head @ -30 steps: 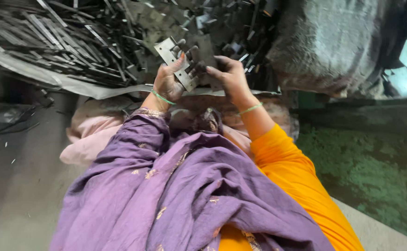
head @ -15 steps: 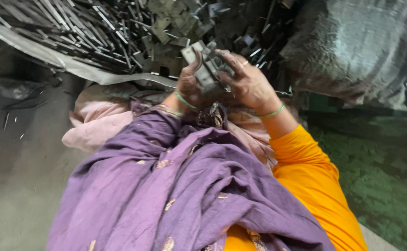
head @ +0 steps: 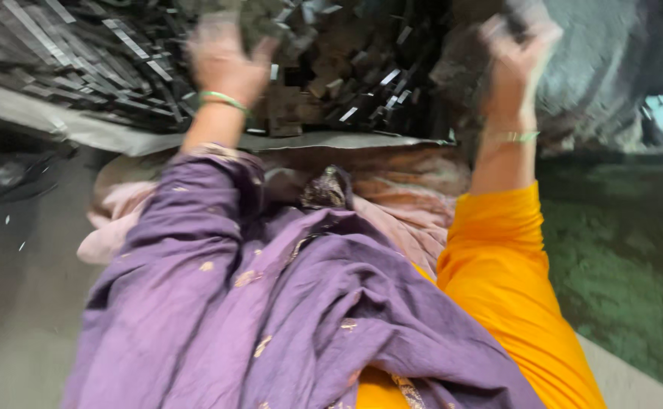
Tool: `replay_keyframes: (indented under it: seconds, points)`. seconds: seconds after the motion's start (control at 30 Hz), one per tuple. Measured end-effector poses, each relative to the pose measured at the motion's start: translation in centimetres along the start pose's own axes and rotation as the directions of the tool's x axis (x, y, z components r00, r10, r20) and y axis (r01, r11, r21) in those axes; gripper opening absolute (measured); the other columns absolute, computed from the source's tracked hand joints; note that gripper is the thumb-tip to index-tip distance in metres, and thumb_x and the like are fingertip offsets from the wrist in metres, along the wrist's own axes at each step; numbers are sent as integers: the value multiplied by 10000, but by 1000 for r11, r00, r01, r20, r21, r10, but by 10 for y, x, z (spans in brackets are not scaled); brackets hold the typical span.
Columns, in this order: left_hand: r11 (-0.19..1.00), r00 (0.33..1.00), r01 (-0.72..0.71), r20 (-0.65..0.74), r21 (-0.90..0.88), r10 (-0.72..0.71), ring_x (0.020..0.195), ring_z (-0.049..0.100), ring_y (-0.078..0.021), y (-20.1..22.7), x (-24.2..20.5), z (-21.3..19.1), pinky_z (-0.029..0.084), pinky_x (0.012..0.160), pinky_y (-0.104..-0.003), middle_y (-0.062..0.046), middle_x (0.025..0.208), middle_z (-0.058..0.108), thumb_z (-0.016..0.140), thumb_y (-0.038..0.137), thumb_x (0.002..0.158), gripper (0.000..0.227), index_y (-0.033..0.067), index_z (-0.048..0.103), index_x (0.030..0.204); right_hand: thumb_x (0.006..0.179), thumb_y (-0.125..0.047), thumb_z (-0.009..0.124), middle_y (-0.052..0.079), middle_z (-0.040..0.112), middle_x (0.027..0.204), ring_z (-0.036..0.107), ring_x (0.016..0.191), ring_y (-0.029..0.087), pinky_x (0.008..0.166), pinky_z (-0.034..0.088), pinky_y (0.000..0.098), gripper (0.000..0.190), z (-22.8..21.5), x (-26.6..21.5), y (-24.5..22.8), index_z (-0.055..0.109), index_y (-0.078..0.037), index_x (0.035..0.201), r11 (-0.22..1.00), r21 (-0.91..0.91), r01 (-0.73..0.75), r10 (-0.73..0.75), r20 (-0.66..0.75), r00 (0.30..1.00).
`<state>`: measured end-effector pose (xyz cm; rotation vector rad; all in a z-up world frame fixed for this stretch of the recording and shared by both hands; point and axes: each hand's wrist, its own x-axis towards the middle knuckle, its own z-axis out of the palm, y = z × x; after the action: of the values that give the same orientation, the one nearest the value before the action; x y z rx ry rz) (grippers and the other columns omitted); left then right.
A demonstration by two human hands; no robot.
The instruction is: The person sits on the floor and sorts small metal parts from a large pile, picking up individual pieces and placing them into a nearby container. The task involves repetitive hand movements to separate and organize the metal components.
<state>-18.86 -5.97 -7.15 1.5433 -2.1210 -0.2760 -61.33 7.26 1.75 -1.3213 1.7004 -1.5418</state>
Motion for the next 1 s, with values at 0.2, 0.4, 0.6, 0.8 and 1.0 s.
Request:
replay_keyframes:
  seconds: [0.2, 0.4, 0.6, 0.8, 1.0]
  points:
    - [991, 992, 124, 28, 56, -126, 1279, 436, -434, -45, -8, 17, 354, 1086, -567, -197, 1331, 565, 861, 442, 847, 659, -14, 598, 1242, 877, 33, 662, 66, 633, 1089, 597, 938, 166, 799, 519, 289, 258, -75, 31, 66, 664, -5, 1132, 599, -798, 68, -97, 12, 995]
    - [979, 986, -150, -95, -138, 137, 1083, 642, -361, -23, -16, -20, 481, 995, -467, -118, 1099, 721, 865, 137, 908, 306, 65, 663, 1127, 859, 6, 590, 51, 592, 1074, 542, 938, 191, 766, 478, 302, 207, -14, 2, 35, 643, -78, 1041, 896, -425, 127, -88, 111, 990]
    - [782, 909, -404, -306, -476, 283, 1070, 685, -278, -5, -19, -52, 528, 1019, -417, -78, 1108, 722, 862, 95, 986, 221, 92, 674, 1102, 776, 12, 623, 146, 668, 1116, 634, 1067, 345, 926, 550, 410, 295, 88, -77, -11, 751, -89, 1022, 505, -599, 621, -65, 691, 720]
    - [-278, 913, 42, 150, -960, -380, 892, 649, -205, -24, -24, -75, 570, 888, -412, -85, 1038, 703, 752, 206, 1030, 141, 101, 672, 1080, 711, -70, 769, 102, 693, 920, 661, 949, 343, 817, 533, 472, 126, 109, -57, -40, 756, -88, 835, 506, -507, 698, -72, 781, 620]
    - [-317, 817, 2, 184, -948, -547, 809, 646, -221, -103, -8, -94, 555, 798, -398, -75, 962, 687, 682, 225, 1075, 145, 82, 677, 1099, 947, 60, 752, 126, 710, 1041, 697, 981, 228, 858, 569, 316, 152, 99, -43, -70, 696, 15, 1081, 905, -142, 402, -270, 538, 799]
